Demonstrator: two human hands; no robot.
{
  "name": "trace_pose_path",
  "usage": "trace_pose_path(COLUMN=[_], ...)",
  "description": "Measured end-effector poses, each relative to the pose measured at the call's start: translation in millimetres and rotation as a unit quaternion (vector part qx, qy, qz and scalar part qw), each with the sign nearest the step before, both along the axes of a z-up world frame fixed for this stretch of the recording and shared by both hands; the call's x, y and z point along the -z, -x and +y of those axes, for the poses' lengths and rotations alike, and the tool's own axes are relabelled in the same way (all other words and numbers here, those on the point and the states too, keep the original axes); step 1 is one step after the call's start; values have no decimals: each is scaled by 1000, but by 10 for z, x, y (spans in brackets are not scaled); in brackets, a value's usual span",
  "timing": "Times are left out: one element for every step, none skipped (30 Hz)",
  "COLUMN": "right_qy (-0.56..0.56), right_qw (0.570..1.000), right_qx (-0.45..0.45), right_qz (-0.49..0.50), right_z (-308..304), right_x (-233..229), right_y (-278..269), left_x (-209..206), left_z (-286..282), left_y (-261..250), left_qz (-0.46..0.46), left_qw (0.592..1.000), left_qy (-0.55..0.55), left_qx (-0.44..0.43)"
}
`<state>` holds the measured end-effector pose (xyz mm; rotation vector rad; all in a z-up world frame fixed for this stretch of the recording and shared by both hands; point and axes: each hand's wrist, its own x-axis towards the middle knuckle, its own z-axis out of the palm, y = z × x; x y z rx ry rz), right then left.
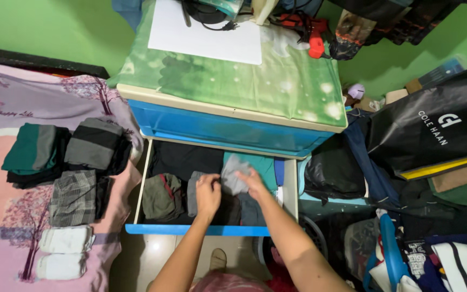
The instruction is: The person folds various garments, including white and dark-colored shirts and shorts, on a bed. They then open a blue plastic drawer and place the folded clothes inside, arranging them neatly.
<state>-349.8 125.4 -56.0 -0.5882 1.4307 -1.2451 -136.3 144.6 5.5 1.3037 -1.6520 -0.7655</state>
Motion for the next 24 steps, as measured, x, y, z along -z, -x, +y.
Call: trace_pose_path(right_qy=[-24, 5, 33, 65, 61, 56, 51, 53, 55, 57, 76, 92, 107, 116, 124, 135, 148, 159, 170, 172, 174, 177, 149, 119], right_qw=[998, 996, 993, 988, 990, 992, 994, 992, 989, 986, 956, 910, 847, 831, 813, 794, 786, 777, 765, 769, 772, 775, 821, 861], right_qx=[-39, -53, -67, -81, -74, -66, -58, -59, -59, -61, -77, -94, -108, -77, -46, -12, -62, -111, -160, -172, -183, -194, -178, -162], right_qz=[43, 68, 92, 116, 101, 87, 73, 97, 121, 144, 271, 393, 509, 538, 567, 593, 597, 599, 600, 592, 583, 574, 522, 468], right_z=[-17, -22, -18, -49, -70, -57, -45, -57, -36, -25, -38, -9, 37, 120, 206, 229, 257, 326, 356, 362, 349, 294, 203, 110], right_x=[63, 115, 156, 174, 178, 179, 162, 122, 75, 18, -60, -137, -213, -272, -318, -366, -394, -390, -369, -334, -290, -250, -213, -182], right_y=[-26, -34, -41, -49, -54, -42, -29, -27, -47, -83, -101, -121, -150, -211, -288, -347, -385, -414, -427, -416, -383, -335, -291, -244], left_x=[-11, -7, 5, 17, 45, 95, 158, 219, 282, 348, 409, 468, 517, 561, 591, 597, 590, 578, 557, 529, 494, 446, 393, 341], left_z=[9, 45, 76, 59, 47, 54, 62, 37, 6, -18, -52, -74, -110, -110, -104, -127, -144, -138, -141, -149, -152, -164, -172, -170], left_y=[-22, -43, -58, -77, -104, -120, -140, -164, -186, -216, -239, -257, -270, -281, -293, -313, -334, -352, -368, -375, -381, -374, -351, -309], left_qz=[7, 13, 20, 16, 11, 8, -5, -18, -31, -22, -13, -4, -4, -3, -2, -10, -17, -24, -20, -16, -12, 23, 57, 91], left_qw=[1000, 1000, 999, 999, 998, 998, 997, 995, 993, 994, 994, 993, 992, 990, 987, 983, 979, 974, 967, 958, 948, 947, 944, 939], left_qy=[-9, -20, -31, -20, -9, 1, 5, 13, 20, -1, -22, -46, -68, -92, -116, -140, -163, -188, -227, -266, -304, -314, -322, -331], left_qx=[-8, -17, -26, -40, -54, -68, -82, -96, -110, -110, -110, -111, -110, -111, -112, -116, -121, -124, -114, -103, -91, -70, -49, -26])
